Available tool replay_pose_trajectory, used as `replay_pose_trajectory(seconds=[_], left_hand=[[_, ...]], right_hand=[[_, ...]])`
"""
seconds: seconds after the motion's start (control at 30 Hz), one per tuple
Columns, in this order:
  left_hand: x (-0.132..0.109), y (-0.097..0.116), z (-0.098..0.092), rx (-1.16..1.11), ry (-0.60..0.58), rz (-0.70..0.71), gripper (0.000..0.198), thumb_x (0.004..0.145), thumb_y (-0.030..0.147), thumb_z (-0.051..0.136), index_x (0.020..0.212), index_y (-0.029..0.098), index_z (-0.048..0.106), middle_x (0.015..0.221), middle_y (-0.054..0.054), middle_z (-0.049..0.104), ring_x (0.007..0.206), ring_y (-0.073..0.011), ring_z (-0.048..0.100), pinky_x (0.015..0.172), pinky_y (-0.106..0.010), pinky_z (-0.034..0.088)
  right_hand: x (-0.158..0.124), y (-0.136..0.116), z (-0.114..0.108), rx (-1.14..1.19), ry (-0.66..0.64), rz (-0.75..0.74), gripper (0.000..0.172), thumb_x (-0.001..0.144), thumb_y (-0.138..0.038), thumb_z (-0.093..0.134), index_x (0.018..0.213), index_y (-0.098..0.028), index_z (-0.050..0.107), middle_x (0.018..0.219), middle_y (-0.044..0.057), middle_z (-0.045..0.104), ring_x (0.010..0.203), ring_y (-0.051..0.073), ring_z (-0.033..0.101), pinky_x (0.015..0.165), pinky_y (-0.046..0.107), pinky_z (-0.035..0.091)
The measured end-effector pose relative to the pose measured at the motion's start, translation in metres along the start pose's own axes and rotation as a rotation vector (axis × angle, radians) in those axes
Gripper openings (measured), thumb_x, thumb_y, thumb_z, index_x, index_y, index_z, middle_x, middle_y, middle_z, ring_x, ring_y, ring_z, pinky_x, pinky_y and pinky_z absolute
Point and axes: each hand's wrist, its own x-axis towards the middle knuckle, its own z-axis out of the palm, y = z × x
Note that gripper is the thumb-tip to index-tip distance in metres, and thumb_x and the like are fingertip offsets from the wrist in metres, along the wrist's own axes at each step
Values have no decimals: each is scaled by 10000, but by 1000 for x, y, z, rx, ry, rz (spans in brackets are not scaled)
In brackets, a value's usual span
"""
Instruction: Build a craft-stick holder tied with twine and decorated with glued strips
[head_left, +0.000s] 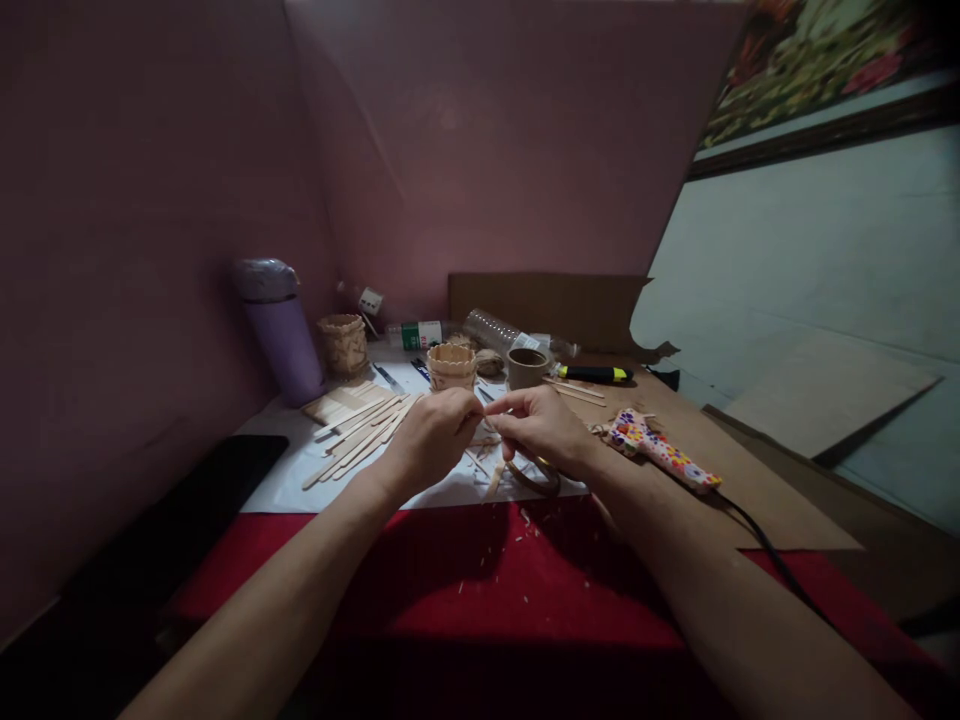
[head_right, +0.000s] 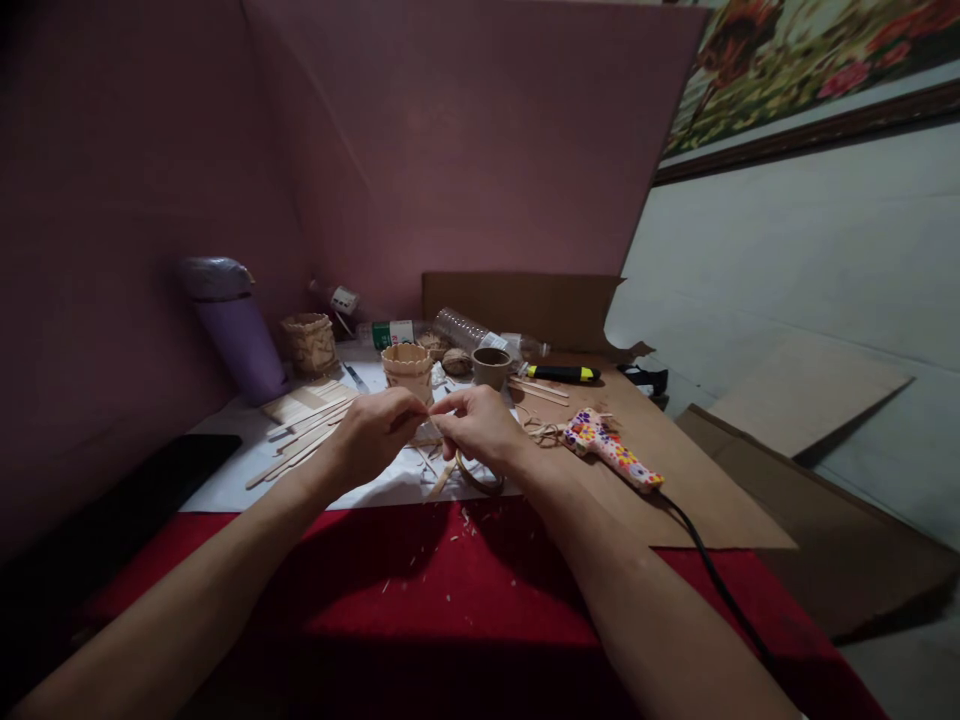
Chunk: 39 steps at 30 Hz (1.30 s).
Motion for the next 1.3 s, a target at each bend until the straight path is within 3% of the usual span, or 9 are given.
replay_pose_trajectory(seconds=[0.1,0.2,0.3,0.47,0.7,0.93,1.1,1.3], left_hand=[[0,3,-3,24,-43,51,140,850,121,491,766,133,602,709,-38,624,647,-136,549,602,-251,396],[1,5,-5,-22,-28,34,135,841,114,494,764,137,602,715,-35,623,648,-130,539,603,-245,393],[3,5,-6,-177,5,-125,104,804,122,540,730,143,610,643,4,590,570,-95,478,547,-215,358],[7,6,-8,-491,-132,-433,223,805,229,532,613,130,590,514,33,469,486,-77,382,454,-204,271],[9,10,-9,-821,-126,-712,232,656,318,681,607,95,639,423,52,424,406,-53,325,408,-206,205],[11,10,-12,-1024,-112,-791,185,571,239,739,627,82,658,399,52,442,374,-33,322,392,-191,188],[13,9,-12,-967,-47,-831,126,575,189,719,593,103,628,387,52,456,362,-37,345,379,-186,210],[14,10,-13,-903,-4,-799,132,592,201,711,587,114,612,407,69,450,381,-31,344,384,-182,231]], right_hand=[[-1,-5,-1,149,-130,122,165,756,-133,517,845,-123,655,427,-33,567,301,52,363,346,176,275],[-1,-6,0,153,-90,83,85,766,-158,534,732,-137,609,456,-22,577,326,56,407,353,172,307],[0,-1,1,38,36,-94,98,779,-191,563,692,-154,589,537,-3,608,422,82,506,419,189,373],[0,7,3,-346,227,-391,105,761,-103,581,697,-157,644,590,1,624,529,92,532,528,212,371],[-3,7,6,-383,244,-459,145,757,-63,573,715,-146,684,593,1,641,522,84,532,521,203,358],[-3,8,6,-360,258,-431,91,771,-123,614,761,-146,702,640,27,677,556,109,571,533,219,388],[-1,8,3,-392,263,-386,174,799,-127,580,941,-155,678,685,36,688,583,128,596,564,235,411],[-3,2,2,-449,298,-337,127,809,-146,564,912,-167,636,663,23,661,564,131,567,566,245,387]])
